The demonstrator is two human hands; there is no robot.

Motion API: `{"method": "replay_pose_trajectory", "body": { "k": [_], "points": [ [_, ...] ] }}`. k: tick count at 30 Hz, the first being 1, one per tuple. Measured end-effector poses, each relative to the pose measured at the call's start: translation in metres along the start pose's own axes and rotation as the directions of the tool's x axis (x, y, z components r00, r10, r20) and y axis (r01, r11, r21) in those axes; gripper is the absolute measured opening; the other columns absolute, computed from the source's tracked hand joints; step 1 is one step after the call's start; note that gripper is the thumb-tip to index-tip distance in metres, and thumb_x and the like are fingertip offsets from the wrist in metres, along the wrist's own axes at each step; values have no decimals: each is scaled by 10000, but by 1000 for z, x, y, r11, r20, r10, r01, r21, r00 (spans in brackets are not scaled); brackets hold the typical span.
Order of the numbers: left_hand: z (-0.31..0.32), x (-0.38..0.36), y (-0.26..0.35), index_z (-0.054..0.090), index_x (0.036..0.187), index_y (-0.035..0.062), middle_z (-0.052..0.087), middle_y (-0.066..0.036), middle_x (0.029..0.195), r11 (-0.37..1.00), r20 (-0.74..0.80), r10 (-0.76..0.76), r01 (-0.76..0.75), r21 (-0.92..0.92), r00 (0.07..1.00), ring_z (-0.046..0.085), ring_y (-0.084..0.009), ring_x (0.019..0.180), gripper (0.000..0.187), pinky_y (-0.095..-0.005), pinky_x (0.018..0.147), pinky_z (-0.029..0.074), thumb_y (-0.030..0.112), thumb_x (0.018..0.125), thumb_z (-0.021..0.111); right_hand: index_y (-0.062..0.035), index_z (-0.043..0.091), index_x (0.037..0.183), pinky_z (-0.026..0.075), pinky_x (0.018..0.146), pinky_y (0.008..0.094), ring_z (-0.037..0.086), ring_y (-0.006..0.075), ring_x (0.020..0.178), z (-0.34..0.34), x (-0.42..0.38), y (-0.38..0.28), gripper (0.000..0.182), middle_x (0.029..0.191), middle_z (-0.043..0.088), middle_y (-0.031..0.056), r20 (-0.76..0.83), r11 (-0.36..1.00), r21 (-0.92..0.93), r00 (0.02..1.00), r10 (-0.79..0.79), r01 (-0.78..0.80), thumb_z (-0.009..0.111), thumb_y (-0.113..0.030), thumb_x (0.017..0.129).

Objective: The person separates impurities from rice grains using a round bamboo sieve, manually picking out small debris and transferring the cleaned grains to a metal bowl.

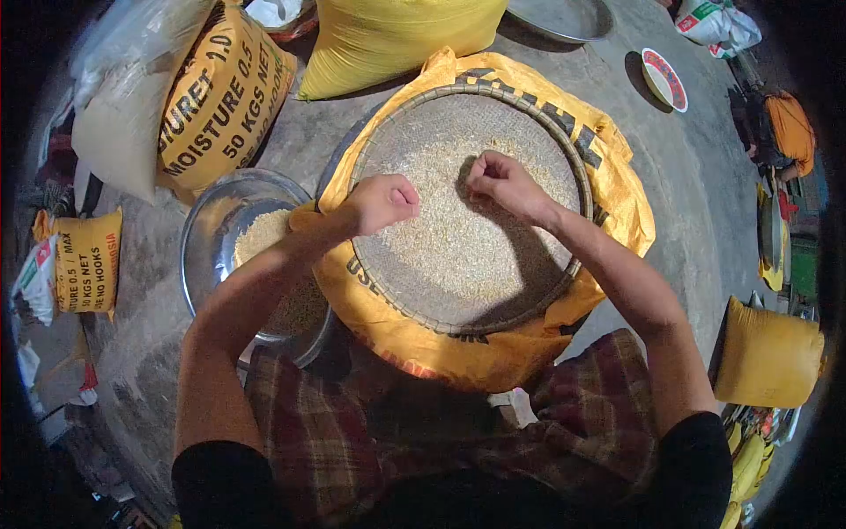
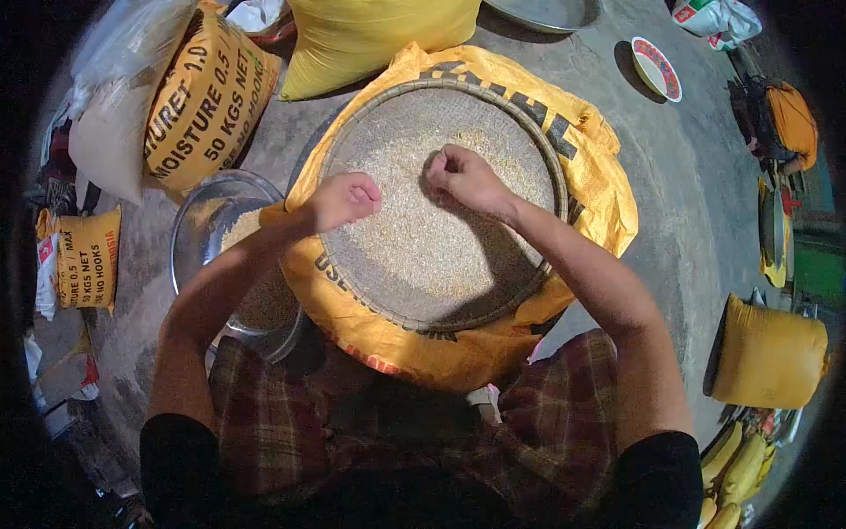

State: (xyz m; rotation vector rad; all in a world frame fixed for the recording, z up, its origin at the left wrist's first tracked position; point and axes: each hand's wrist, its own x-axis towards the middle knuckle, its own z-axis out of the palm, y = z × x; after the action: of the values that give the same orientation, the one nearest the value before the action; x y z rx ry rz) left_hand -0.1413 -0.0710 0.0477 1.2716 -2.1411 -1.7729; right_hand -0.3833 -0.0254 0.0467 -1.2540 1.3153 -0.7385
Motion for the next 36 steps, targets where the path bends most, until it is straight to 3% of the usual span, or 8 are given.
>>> {"method": "replay_pose_trajectory", "body": {
  "k": [1,3,6,12,21,29,31,36],
  "points": [
    [3,-1,0,596,825,31,596,-52,687,1000,-2,-1,1,-2,1000,555,-117,625,121,-251,573,452,109,741,636,-40,507,805,429,555,237,504,92,625,0,-4,-3,43,692,527,3,103,982,148,989,104,-119,543,-20,814],
    [9,-1,-3,611,805,50,610,-58,697,916,-69,234,-195,351,970,560,-118,618,129,-258,580,457,144,733,662,-48,523,774,450,576,269,531,120,617,11,-11,5,78,700,556,38,172,993,19,978,-114,112,596,-25,760],
    [9,3,-6,606,805,38,603,-56,679,950,-85,247,-224,216,965,557,-122,605,185,-267,572,457,184,725,685,-48,561,792,455,628,287,567,157,655,28,-25,-3,60,705,586,91,170,839,-413,935,-311,354,599,-34,747],
    [-3,8,8,586,790,12,553,-35,620,979,5,-159,158,-127,987,510,-102,559,271,-257,521,430,271,774,662,-30,570,776,474,642,267,571,120,702,7,-23,-4,101,755,610,70,12,931,-330,986,-163,158,630,-111,782],
    [-3,50,7,603,775,28,592,-40,659,992,-149,-48,30,-122,988,548,-112,590,250,-262,553,451,263,741,682,5,536,825,454,622,376,578,323,683,-37,22,-1,275,735,586,176,-302,701,-713,903,-305,-2,633,-247,779],
    [12,94,48,627,765,48,626,-94,728,962,-392,207,-115,246,896,600,-205,696,187,-329,637,467,207,693,695,-8,523,766,483,649,325,607,205,713,-60,17,-9,168,711,588,104,-284,856,-511,955,-86,-75,588,-156,813],
    [17,99,52,630,774,48,633,-123,760,946,-399,227,-104,307,888,614,-249,736,197,-355,675,473,211,685,697,-29,480,725,494,625,300,590,176,664,-71,11,-7,136,695,566,87,-193,935,346,968,158,-83,566,-85,814],
    [24,107,55,623,777,32,615,-179,797,881,-370,157,39,471,916,597,-326,763,165,-395,690,468,178,706,656,-40,485,756,484,599,264,571,132,665,-83,2,7,112,700,551,39,-208,977,209,975,82,-38,572,28,772]
  ]
}}
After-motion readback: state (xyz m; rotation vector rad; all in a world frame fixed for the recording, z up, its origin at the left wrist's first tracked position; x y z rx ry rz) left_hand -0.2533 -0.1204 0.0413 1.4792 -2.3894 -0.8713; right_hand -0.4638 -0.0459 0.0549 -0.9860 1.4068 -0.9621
